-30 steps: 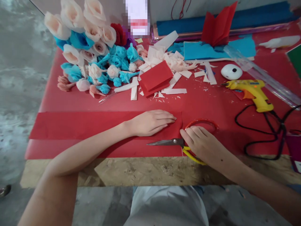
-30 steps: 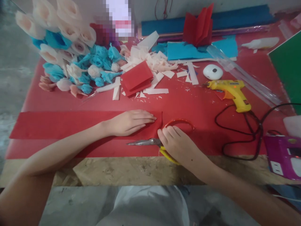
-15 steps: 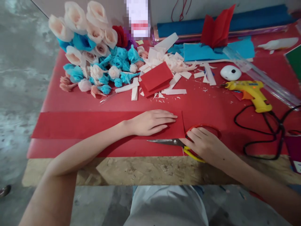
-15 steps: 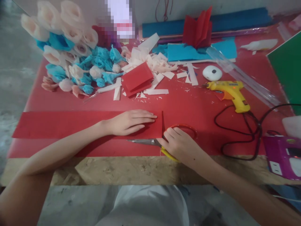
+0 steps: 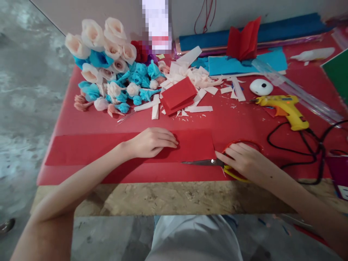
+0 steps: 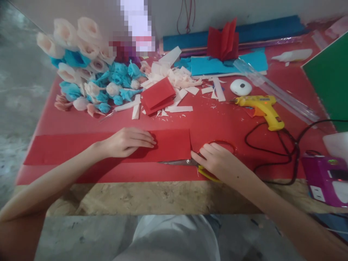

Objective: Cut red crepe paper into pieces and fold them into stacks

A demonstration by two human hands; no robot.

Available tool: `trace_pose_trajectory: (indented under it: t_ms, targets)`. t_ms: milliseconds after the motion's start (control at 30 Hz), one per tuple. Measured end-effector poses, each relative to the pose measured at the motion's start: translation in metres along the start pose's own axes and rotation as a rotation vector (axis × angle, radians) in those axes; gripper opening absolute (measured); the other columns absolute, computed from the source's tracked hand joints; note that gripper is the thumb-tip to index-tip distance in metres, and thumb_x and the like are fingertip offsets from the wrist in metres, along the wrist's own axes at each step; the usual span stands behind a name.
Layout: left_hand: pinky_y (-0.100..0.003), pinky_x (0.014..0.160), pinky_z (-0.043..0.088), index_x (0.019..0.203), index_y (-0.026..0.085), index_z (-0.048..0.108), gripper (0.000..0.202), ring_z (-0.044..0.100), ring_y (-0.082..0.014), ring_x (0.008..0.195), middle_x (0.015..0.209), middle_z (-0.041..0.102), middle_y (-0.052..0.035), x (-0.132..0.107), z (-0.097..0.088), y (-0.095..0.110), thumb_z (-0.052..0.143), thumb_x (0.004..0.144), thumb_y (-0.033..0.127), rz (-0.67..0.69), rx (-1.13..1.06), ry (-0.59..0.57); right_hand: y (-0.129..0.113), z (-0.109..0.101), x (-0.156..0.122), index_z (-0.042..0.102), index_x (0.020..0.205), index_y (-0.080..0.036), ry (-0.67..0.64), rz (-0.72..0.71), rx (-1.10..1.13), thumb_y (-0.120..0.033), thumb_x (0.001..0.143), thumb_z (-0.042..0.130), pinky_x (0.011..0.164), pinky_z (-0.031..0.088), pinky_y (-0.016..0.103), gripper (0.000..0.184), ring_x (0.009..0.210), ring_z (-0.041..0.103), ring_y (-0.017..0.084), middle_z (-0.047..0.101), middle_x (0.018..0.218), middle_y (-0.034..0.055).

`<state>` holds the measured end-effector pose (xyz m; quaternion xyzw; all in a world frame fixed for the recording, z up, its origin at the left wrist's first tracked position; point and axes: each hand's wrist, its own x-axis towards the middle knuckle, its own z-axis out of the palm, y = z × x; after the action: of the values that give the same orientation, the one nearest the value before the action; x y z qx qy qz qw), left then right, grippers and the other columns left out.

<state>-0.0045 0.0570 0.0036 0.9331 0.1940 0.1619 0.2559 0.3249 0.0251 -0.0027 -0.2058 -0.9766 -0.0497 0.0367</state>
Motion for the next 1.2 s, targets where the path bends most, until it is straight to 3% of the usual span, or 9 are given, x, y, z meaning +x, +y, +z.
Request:
trace_pose_trajectory:
  t_ms: [200, 367, 633, 900, 1200]
  targets:
    - [-0.044, 0.107, 0.037, 0.127, 0.016, 0.049, 0.046, 0.046, -0.0203, 0.124, 0.130, 0.054, -0.0108, -0.004, 0.008, -0.001, 0.039, 0.083, 0.007, -0.051, -0.022, -0.127, 0.010, 0.003, -0.019, 0.055, 0.112, -0.009, -0.020, 0.017, -0.100, -0.004, 0.082, 0.037, 0.070, 0.033, 0.032, 0.036, 0.073, 0.045, 0.019, 0.055, 0.076, 0.0066]
    - [-0.045, 0.110, 0.031, 0.130, 0.014, 0.044, 0.046, 0.039, -0.0206, 0.130, 0.134, 0.049, -0.0110, 0.004, 0.020, -0.002, 0.038, 0.085, 0.009, -0.053, -0.018, -0.110, 0.015, 0.006, -0.035, 0.045, 0.125, -0.003, -0.138, 0.144, -0.190, -0.009, 0.081, 0.041, 0.072, 0.035, 0.034, 0.044, 0.078, 0.047, 0.023, 0.056, 0.086, 0.0116]
    - [-0.044, 0.110, 0.032, 0.128, 0.013, 0.047, 0.043, 0.039, -0.0198, 0.129, 0.133, 0.051, -0.0094, 0.017, 0.026, 0.002, 0.038, 0.086, 0.008, -0.076, -0.014, -0.066, 0.010, 0.001, -0.027, 0.060, 0.091, -0.009, -0.108, 0.152, -0.146, -0.010, 0.076, 0.045, 0.068, 0.033, 0.033, 0.021, 0.074, 0.044, 0.023, 0.055, 0.082, 0.0120]
    - [-0.044, 0.110, 0.032, 0.128, 0.013, 0.047, 0.042, 0.039, -0.0200, 0.129, 0.133, 0.051, -0.0090, 0.021, 0.028, 0.000, 0.038, 0.087, 0.009, -0.068, -0.014, -0.053, 0.011, 0.007, -0.011, 0.058, 0.107, -0.011, -0.111, 0.106, -0.135, -0.010, 0.080, 0.044, 0.068, 0.030, 0.032, 0.030, 0.072, 0.044, 0.022, 0.057, 0.081, 0.0102]
    - [-0.046, 0.108, 0.035, 0.129, 0.015, 0.046, 0.044, 0.041, -0.0213, 0.128, 0.132, 0.052, -0.0095, 0.021, 0.029, 0.001, 0.039, 0.086, 0.008, -0.070, -0.019, -0.038, 0.017, 0.008, -0.003, 0.061, 0.092, -0.013, -0.017, 0.019, -0.066, -0.006, 0.083, 0.040, 0.069, 0.030, 0.032, 0.024, 0.071, 0.043, 0.022, 0.061, 0.080, 0.0091]
